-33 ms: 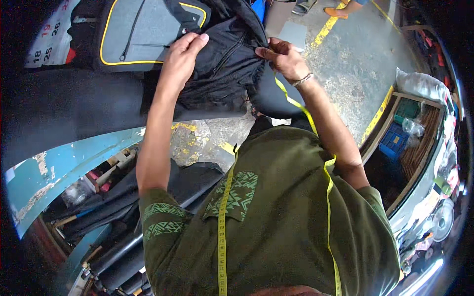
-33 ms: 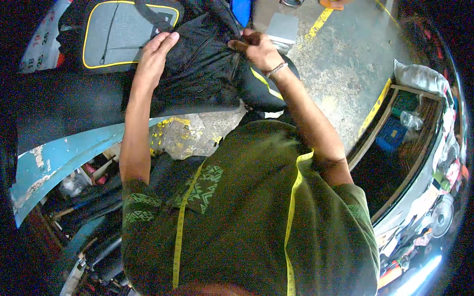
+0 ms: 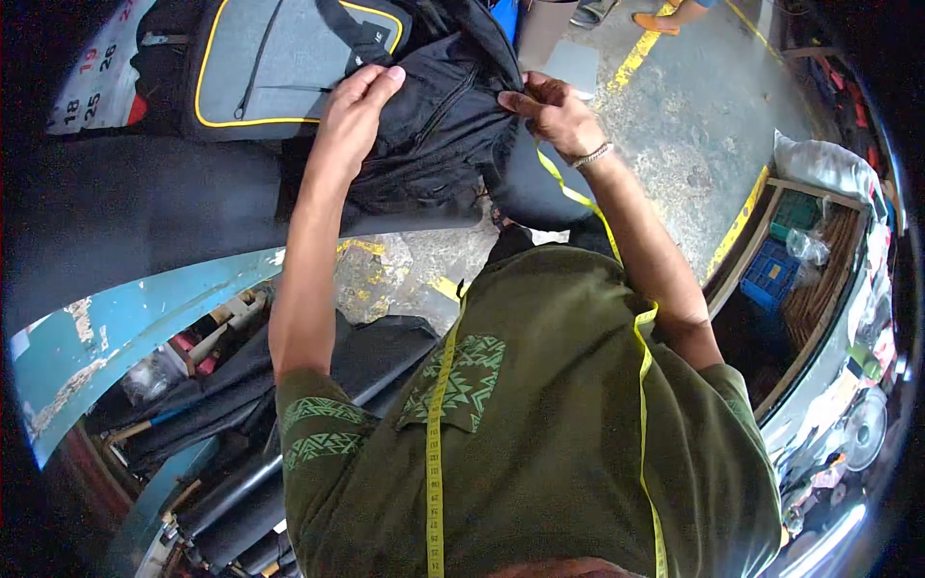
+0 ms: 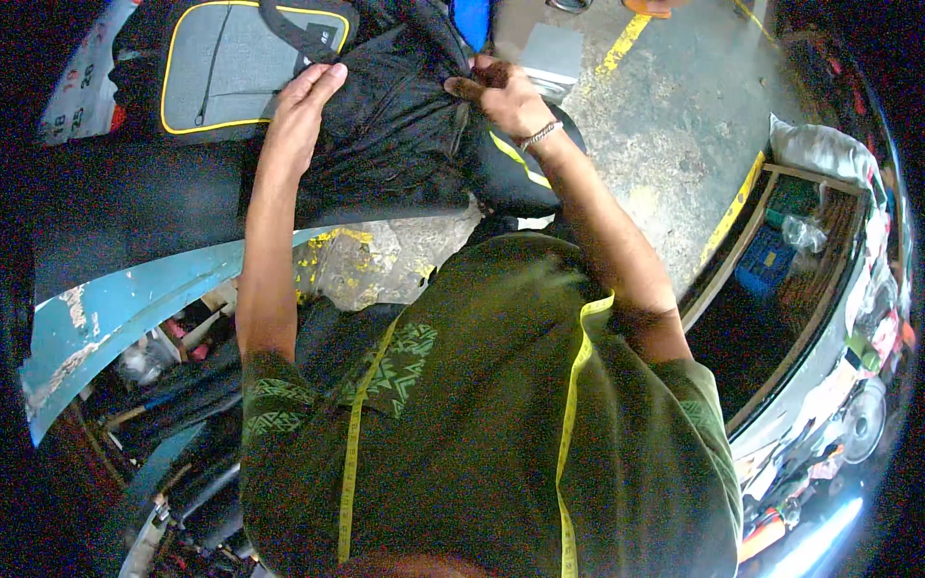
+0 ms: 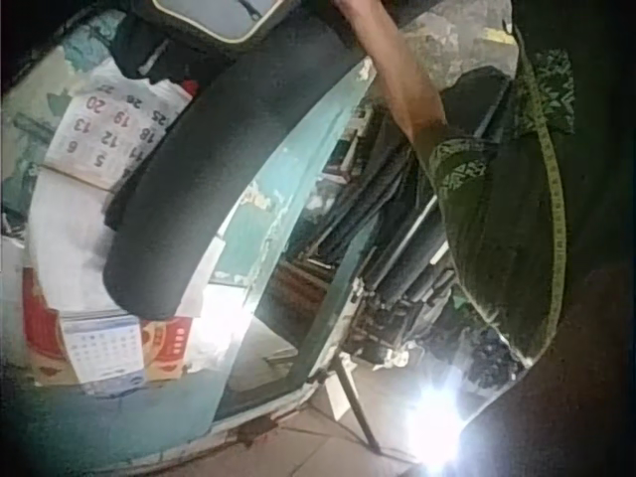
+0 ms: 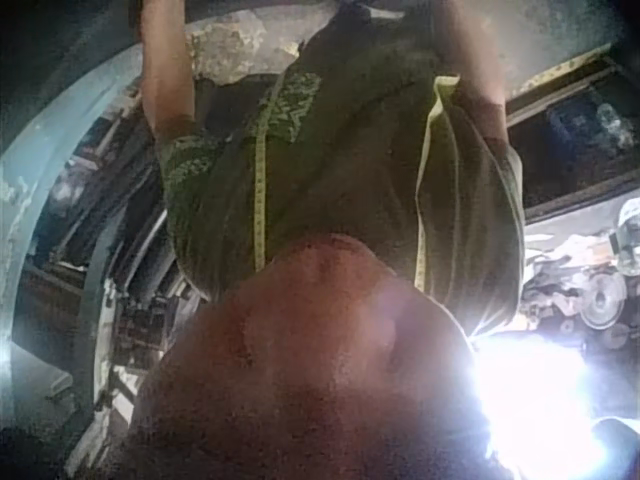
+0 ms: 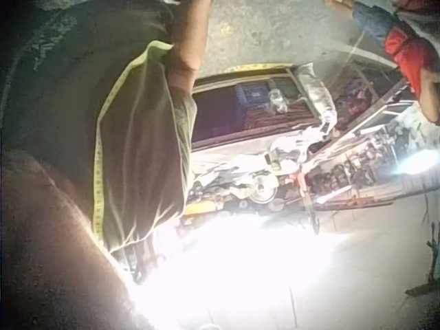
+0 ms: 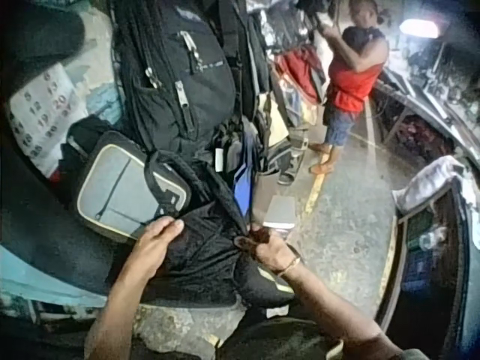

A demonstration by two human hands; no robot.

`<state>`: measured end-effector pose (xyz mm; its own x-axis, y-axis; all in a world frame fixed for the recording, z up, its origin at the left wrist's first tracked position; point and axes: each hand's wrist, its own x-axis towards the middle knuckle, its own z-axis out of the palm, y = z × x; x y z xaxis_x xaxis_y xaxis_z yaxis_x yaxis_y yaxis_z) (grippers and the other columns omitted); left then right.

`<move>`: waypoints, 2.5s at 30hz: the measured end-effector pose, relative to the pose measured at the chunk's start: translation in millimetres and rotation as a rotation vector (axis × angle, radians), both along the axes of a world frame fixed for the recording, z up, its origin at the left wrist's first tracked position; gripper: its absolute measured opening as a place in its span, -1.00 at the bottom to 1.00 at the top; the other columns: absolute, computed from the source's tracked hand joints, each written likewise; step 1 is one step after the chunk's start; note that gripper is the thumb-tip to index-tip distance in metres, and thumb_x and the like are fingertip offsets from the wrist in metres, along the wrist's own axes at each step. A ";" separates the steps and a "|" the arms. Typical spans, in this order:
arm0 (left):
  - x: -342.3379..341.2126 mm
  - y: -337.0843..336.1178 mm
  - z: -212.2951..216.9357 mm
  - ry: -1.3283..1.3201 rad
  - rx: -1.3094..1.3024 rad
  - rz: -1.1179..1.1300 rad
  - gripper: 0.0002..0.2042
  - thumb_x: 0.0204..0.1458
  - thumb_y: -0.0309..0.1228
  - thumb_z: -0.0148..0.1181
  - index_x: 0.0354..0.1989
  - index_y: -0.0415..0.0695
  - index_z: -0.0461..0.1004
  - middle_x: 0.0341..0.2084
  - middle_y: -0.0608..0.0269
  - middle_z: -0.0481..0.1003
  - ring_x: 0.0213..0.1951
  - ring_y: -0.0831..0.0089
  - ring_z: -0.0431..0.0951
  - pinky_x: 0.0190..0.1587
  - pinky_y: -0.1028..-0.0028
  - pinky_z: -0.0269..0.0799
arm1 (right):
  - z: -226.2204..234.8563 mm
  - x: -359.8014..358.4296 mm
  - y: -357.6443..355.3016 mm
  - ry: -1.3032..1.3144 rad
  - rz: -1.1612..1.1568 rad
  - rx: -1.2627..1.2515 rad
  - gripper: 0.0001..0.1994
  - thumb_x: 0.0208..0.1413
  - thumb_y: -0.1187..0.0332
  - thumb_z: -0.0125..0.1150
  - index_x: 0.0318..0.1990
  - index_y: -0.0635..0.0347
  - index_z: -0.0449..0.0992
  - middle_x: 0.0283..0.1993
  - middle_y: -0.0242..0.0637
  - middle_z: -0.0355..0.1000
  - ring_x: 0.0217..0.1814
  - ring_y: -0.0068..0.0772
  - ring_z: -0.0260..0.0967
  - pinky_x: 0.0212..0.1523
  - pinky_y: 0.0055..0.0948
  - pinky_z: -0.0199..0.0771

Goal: The recorder is measuring fabric pieces with a tape measure, marking them with a pencil, and cutting them using a ruler and a utility knife.

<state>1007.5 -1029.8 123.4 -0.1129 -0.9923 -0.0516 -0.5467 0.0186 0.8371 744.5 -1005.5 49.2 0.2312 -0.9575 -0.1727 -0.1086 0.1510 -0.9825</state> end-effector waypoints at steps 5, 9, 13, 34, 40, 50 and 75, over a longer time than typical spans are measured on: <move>8.7 7.6 -12.5 0.466 0.210 0.123 -0.70 0.20 -0.29 0.23 -0.05 -0.29 0.55 -0.16 0.36 0.54 -0.04 0.56 0.44 0.16 0.55 0.23 | -3.3 0.1 0.1 0.103 -0.045 0.017 -0.61 0.13 0.06 0.38 -0.34 0.24 0.43 -0.56 -0.43 0.20 -0.41 -0.51 0.13 -0.33 -0.36 0.24; 9.7 11.0 -12.8 0.440 0.208 0.053 -0.70 0.19 -0.34 0.23 -0.03 -0.32 0.53 -0.13 0.30 0.53 0.00 0.54 0.44 0.19 0.53 0.21 | -2.6 -0.2 5.9 0.121 -0.078 0.025 -0.73 0.16 0.15 0.35 -0.22 0.17 0.54 -0.50 -0.61 0.31 -0.52 -0.74 0.12 -0.50 -0.59 0.10; 4.1 13.1 -14.3 0.499 0.157 0.127 -0.80 0.22 -0.36 0.18 -0.16 -0.28 0.51 -0.28 0.40 0.48 -0.16 0.62 0.41 0.02 0.59 0.28 | 9.9 2.2 4.9 0.147 -0.087 -0.133 -0.47 0.05 0.05 0.45 0.04 0.26 0.55 -0.12 -0.08 0.61 -0.06 -0.33 0.54 0.03 -0.39 0.47; -4.6 2.4 -22.7 0.586 0.161 0.097 -0.85 0.14 -0.39 0.22 -0.20 -0.19 0.54 -0.34 0.49 0.46 -0.27 0.67 0.38 -0.13 0.63 0.28 | 43.2 35.7 5.4 -0.227 -0.120 0.028 -0.83 0.29 0.37 0.20 -0.12 0.32 0.48 -0.31 -0.24 0.57 -0.34 -0.50 0.56 -0.29 -0.49 0.63; -10.0 -25.4 -7.6 -0.089 -0.002 -0.412 -0.71 0.21 -0.23 0.15 -0.19 -0.28 0.50 -0.39 0.17 0.50 -0.28 0.48 0.48 -0.12 0.45 0.37 | 60.5 43.6 34.9 0.224 0.118 -0.624 -0.80 0.07 0.55 0.20 -0.14 0.17 0.57 -0.15 -0.10 0.54 -0.06 -0.06 0.52 0.02 -0.21 0.53; -26.3 -60.4 4.7 -0.492 -0.235 -0.370 -0.78 0.03 -0.33 0.30 -0.39 -0.28 0.53 -0.40 -0.12 0.56 -0.24 -0.06 0.58 -0.18 0.14 0.46 | 31.5 56.6 77.1 0.894 0.468 -0.922 -0.70 0.02 0.46 0.10 -0.07 0.08 0.59 0.20 -0.37 0.41 0.18 -0.35 0.33 -0.09 -0.44 0.61; -38.3 -75.8 10.6 -0.083 0.146 -0.177 -0.82 0.19 -0.37 0.20 -0.44 -0.14 0.43 -0.71 0.43 0.26 -0.70 0.59 0.21 -0.64 0.49 0.12 | 32.5 84.3 77.2 0.766 0.487 -0.996 -0.82 -0.03 0.45 0.15 -0.24 0.18 0.55 0.41 -0.21 0.23 0.45 -0.16 0.16 0.17 -0.37 0.54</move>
<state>969.2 -1105.6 134.0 -0.2734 -0.9388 -0.2093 -0.6126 0.0022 0.7904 828.9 -928.4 81.7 0.7403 -0.5994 0.3044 -0.5135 -0.7964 -0.3194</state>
